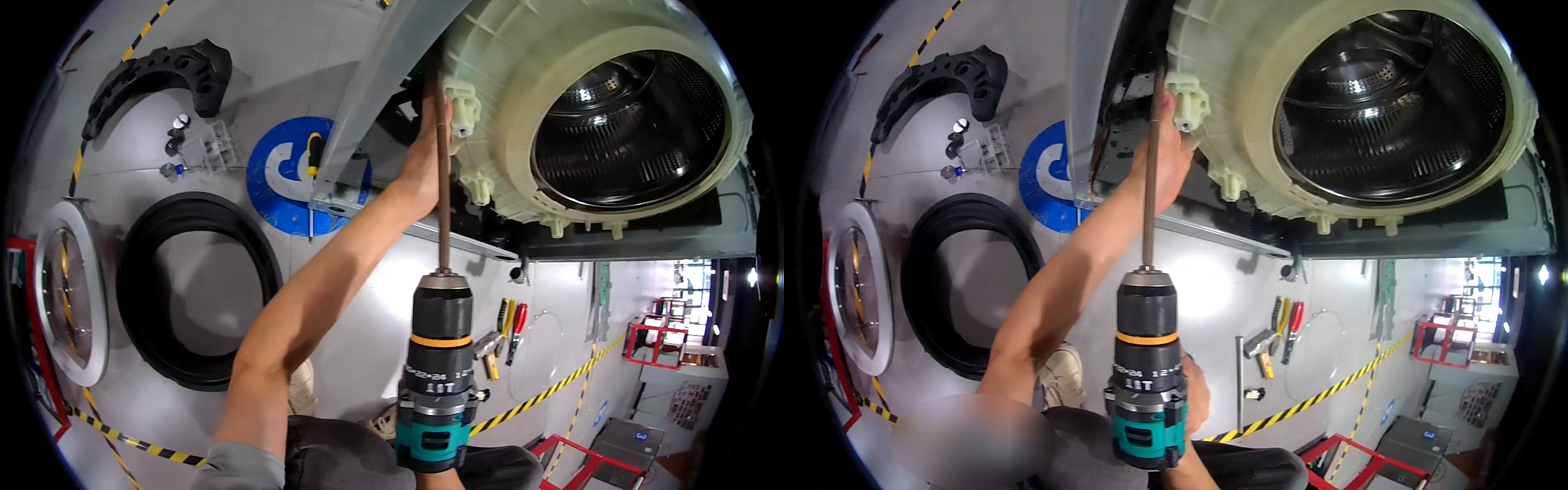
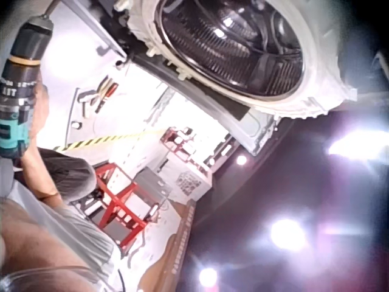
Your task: The person uses a drill with a long bit to drive screws into the outer casing and internal assembly of a washing machine. The person picks up screws from a pile, aligns them with pre-drilled holes on the plastic and metal components, and secures them one by one while holding parts in place.
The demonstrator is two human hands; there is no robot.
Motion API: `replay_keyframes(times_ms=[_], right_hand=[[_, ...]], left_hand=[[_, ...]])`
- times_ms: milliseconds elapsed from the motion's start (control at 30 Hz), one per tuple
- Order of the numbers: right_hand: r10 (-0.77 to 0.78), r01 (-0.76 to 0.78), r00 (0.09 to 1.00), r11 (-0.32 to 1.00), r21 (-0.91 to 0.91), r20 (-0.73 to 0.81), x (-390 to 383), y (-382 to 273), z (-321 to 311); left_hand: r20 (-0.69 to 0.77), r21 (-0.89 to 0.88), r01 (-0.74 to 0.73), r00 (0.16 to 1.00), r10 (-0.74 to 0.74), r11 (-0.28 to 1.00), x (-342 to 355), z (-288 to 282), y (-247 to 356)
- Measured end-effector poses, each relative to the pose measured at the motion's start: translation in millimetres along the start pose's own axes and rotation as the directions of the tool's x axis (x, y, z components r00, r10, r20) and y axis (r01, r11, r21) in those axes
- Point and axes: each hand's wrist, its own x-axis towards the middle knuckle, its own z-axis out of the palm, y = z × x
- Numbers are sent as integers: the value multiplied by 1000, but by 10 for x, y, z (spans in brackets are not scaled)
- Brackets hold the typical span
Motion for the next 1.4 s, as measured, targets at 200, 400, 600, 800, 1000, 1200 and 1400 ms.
replay_keyframes(times_ms=[200,400,600,800,1000,1200,1400], right_hand=[[67,-66,998,997,-41,18,-22,-6,68],[-44,44,999,998,53,-6,147,-315,124],[-317,303,934,947,-104,-164,336,-467,223],[128,-124,992,971,207,-10,178,-480,229],[197,-130,947,957,-259,255,384,-902,-9],[30,-18,995,992,-125,96,382,-1096,-78],[-334,327,942,938,-112,-48,419,-1053,7]], left_hand=[[-96,23,-15,995,17,1000,-83,165,129],[-162,49,38,986,-30,998,-52,54,117],[-192,85,59,980,-42,995,-22,7,56],[-110,95,73,992,-62,993,-7,-16,71],[-73,85,52,996,-46,995,-52,64,169],[-95,65,52,994,-46,997,-42,78,215],[-36,74,-4,999,7,997,-17,63,197]])
